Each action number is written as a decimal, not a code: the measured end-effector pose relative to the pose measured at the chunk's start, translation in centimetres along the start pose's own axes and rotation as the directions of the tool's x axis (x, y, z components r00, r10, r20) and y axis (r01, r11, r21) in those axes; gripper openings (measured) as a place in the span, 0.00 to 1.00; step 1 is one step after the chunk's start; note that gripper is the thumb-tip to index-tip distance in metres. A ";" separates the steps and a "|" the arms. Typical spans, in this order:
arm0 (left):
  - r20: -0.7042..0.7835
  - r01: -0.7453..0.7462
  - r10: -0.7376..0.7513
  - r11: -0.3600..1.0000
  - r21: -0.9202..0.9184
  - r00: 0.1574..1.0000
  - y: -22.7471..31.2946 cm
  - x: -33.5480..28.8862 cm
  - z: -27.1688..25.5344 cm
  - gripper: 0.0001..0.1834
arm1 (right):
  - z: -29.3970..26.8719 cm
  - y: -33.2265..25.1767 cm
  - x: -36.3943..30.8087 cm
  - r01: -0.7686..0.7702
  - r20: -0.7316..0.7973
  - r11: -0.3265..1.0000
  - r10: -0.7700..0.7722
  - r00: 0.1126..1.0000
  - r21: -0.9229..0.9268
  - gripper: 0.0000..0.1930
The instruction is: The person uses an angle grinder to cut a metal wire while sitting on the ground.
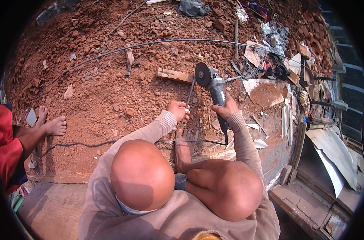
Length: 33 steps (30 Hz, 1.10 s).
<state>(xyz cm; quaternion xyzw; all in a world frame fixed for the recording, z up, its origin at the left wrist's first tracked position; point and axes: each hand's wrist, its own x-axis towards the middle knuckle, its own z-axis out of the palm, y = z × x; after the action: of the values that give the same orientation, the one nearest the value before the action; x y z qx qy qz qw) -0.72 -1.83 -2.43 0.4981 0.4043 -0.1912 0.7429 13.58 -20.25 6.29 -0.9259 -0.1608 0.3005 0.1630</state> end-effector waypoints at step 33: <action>0.029 0.010 -0.010 1.000 0.007 1.000 -0.2 0.3 -0.2 0.07 | -0.4 -1.0 0.1 0.015 -0.014 0.999 -0.015 1.000 0.037 0.41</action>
<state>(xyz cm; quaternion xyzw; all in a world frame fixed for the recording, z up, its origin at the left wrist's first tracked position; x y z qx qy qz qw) -0.81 -1.76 -2.81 0.4959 0.3950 -0.2037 0.7460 13.69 -19.43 6.94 -0.9235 -0.1610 0.2958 0.1834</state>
